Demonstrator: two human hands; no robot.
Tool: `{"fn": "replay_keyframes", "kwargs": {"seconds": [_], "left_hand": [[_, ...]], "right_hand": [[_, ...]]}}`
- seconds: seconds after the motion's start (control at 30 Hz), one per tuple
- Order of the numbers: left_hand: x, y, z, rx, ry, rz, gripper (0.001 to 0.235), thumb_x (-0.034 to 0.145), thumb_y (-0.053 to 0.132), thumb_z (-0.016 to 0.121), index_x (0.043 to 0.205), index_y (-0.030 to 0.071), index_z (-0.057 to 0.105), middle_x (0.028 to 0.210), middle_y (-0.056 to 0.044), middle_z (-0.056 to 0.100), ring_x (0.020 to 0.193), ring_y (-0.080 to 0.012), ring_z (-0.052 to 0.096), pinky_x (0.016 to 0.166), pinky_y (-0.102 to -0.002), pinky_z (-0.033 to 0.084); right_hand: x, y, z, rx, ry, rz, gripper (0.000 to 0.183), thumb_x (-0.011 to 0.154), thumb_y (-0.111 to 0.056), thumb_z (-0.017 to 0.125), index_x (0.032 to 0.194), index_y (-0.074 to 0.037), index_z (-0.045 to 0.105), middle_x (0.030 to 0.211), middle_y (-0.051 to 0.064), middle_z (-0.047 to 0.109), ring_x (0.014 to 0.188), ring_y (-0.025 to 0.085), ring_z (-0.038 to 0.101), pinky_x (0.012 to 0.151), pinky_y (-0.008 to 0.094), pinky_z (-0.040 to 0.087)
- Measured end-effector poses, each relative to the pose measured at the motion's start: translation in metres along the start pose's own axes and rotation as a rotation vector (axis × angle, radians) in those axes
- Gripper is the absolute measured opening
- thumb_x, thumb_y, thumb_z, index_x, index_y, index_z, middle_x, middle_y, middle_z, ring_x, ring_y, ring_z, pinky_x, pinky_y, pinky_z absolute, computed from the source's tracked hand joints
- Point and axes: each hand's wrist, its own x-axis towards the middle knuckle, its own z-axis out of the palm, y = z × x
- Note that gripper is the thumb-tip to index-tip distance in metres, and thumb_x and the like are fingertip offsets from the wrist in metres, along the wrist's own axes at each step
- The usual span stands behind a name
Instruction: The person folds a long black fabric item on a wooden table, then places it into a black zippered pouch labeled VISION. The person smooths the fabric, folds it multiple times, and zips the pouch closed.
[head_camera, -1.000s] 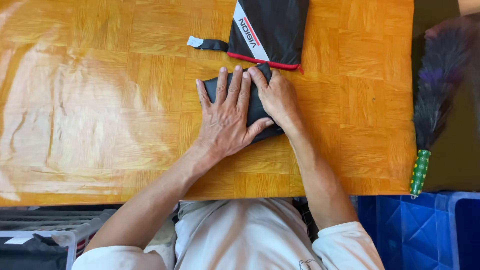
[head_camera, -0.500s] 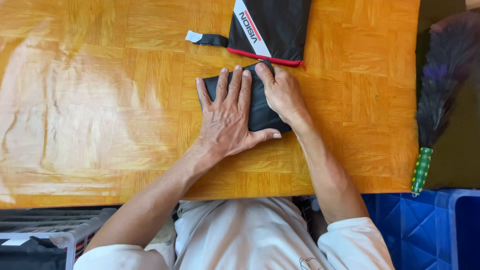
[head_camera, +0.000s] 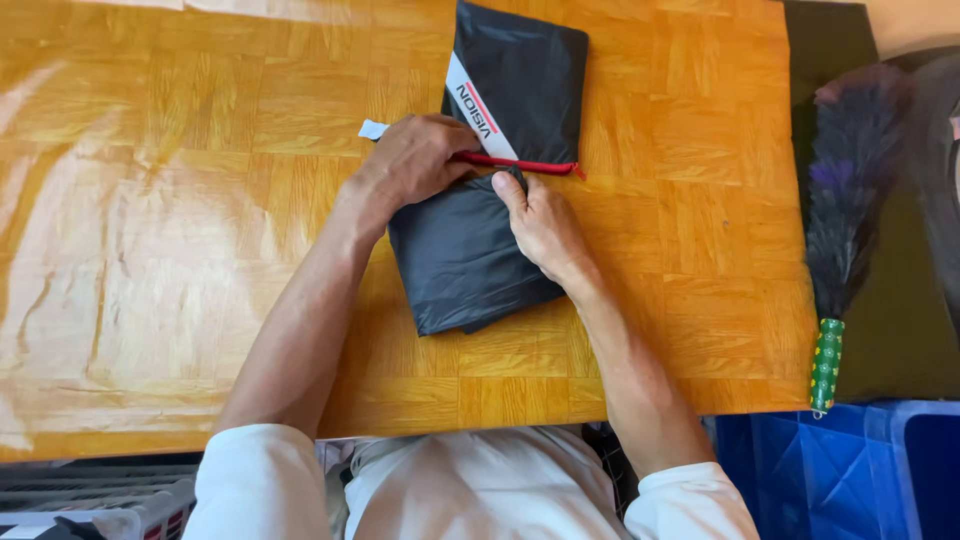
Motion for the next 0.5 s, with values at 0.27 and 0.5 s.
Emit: {"fn": "replay_keyframes", "kwargs": {"seconds": [0.27,0.5], "left_hand": [[-0.011,-0.015,-0.005,0.143,-0.051,-0.198,0.011,0.085,0.040,0.079,0.090,0.029,0.080,0.087,0.001,0.074,0.092,-0.0290,0.073,0.081,-0.046,0.060],[-0.012,-0.010,-0.012,0.005,-0.136,-0.268,0.013,0.085,0.027,0.071,0.094,0.020,0.077,0.093,-0.011,0.075,0.096,-0.0416,0.071,0.085,-0.053,0.058]], "right_hand": [[-0.003,0.003,-0.002,0.023,-0.031,0.018,0.063,0.102,-0.067,0.042,0.100,-0.009,0.068,0.096,0.022,0.073,0.108,0.043,0.068,0.087,0.053,0.052],[-0.008,0.008,-0.002,0.067,-0.024,0.022,0.065,0.103,-0.066,0.042,0.099,-0.006,0.066,0.098,0.026,0.071,0.107,0.044,0.067,0.090,0.053,0.051]]}}
